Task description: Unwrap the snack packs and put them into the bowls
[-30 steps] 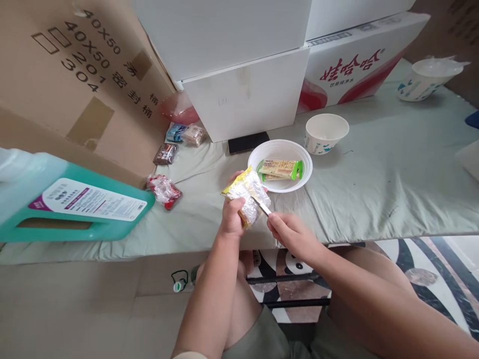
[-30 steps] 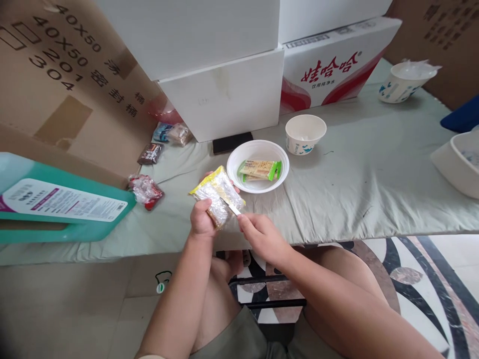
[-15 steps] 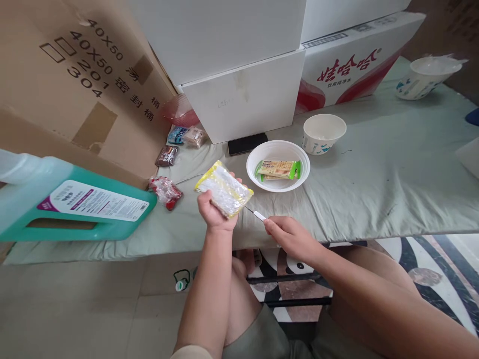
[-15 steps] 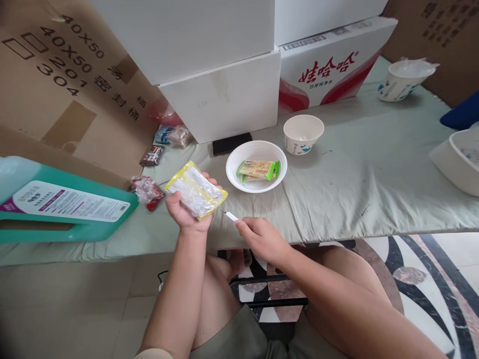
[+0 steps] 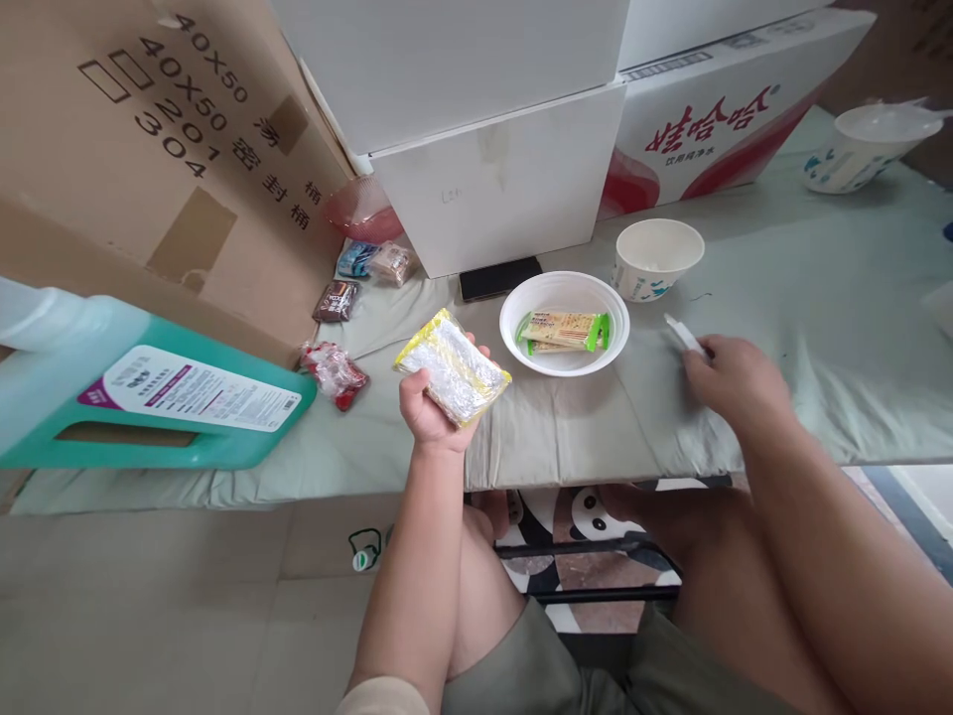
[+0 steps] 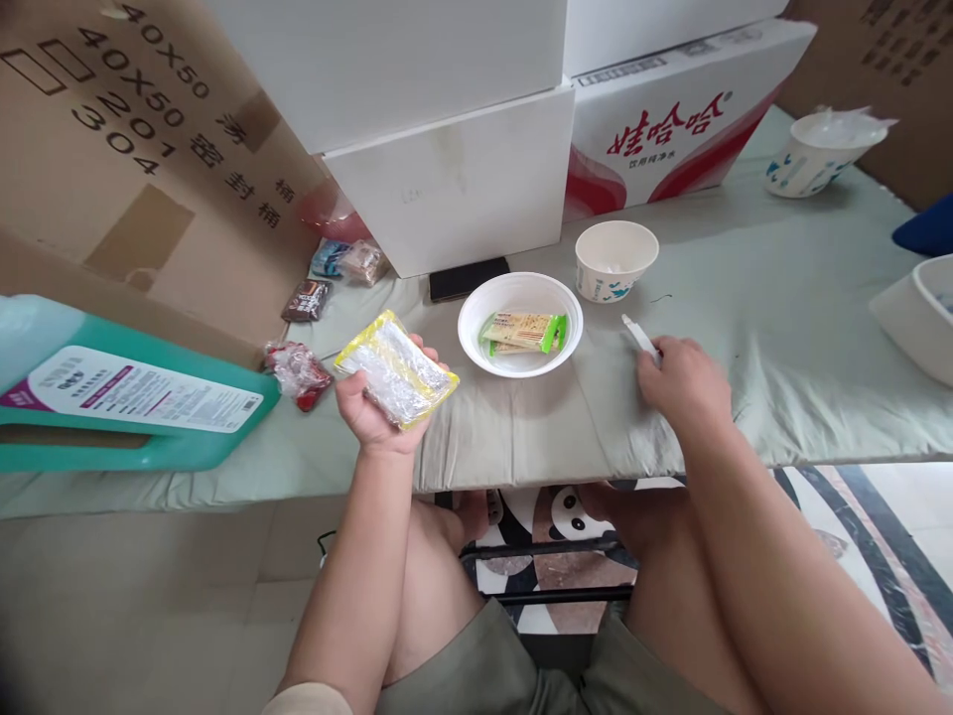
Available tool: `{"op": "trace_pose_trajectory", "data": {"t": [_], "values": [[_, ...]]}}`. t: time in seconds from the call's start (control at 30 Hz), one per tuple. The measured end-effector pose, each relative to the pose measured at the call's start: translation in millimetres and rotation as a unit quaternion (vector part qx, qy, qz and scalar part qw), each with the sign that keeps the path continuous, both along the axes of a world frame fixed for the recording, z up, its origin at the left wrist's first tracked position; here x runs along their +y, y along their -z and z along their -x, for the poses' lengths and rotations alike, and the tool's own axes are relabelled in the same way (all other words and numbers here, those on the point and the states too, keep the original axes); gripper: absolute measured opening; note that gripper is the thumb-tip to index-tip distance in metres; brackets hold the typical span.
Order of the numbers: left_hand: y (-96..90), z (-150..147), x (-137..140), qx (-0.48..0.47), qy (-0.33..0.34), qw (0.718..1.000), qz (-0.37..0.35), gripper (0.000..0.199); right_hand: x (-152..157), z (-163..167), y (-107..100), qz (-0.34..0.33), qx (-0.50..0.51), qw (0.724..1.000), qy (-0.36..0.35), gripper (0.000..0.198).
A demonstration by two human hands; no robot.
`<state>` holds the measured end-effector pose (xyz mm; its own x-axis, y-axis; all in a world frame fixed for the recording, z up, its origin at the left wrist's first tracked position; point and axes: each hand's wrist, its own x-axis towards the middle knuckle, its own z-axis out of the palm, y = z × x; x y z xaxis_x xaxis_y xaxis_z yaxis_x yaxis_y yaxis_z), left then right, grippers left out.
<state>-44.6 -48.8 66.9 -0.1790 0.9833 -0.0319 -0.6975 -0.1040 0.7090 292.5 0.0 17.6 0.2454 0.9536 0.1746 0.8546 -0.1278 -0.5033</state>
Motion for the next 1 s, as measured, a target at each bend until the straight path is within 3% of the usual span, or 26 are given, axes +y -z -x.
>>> {"op": "trace_pose_trajectory", "data": {"t": [0.07,0.13,0.23,0.3,0.37,0.5,0.63,0.8,1.0], "values": [[-1.2,-2,-1,0.01,0.008,1.0,0.004,0.058,0,1,7,-0.052,-0.031,0.998,0.008,0.01],[-2.1,-6,-3,0.024,0.019,0.999,0.01,0.064,-6,17,2,-0.147,-0.015,0.989,-0.011,0.01],[-0.3,-16,-8,0.046,0.058,0.997,0.013,0.069,-28,65,-19,-0.228,0.088,0.953,-0.18,0.017],[3.3,-24,-11,0.063,0.103,0.993,0.008,0.072,-45,100,-31,-0.226,0.137,0.909,-0.322,0.028],[7.4,-30,-14,0.074,0.143,0.987,-0.002,0.073,-59,127,-37,-0.219,0.16,0.887,-0.374,0.039],[12.5,-37,-14,0.069,0.156,0.985,-0.008,0.072,-69,145,-33,-0.2,0.15,0.902,-0.352,0.03],[12.4,-37,-11,0.042,0.152,0.987,0.029,0.071,-68,141,-29,-0.18,0.214,0.893,-0.353,0.013],[10.0,-41,-10,0.014,0.153,0.985,0.083,0.071,-64,136,-30,-0.173,0.272,0.893,-0.313,0.017],[10.4,-44,-11,0.044,0.262,0.961,0.079,0.069,-59,128,-38,-0.116,0.322,0.9,-0.269,0.005]]}}
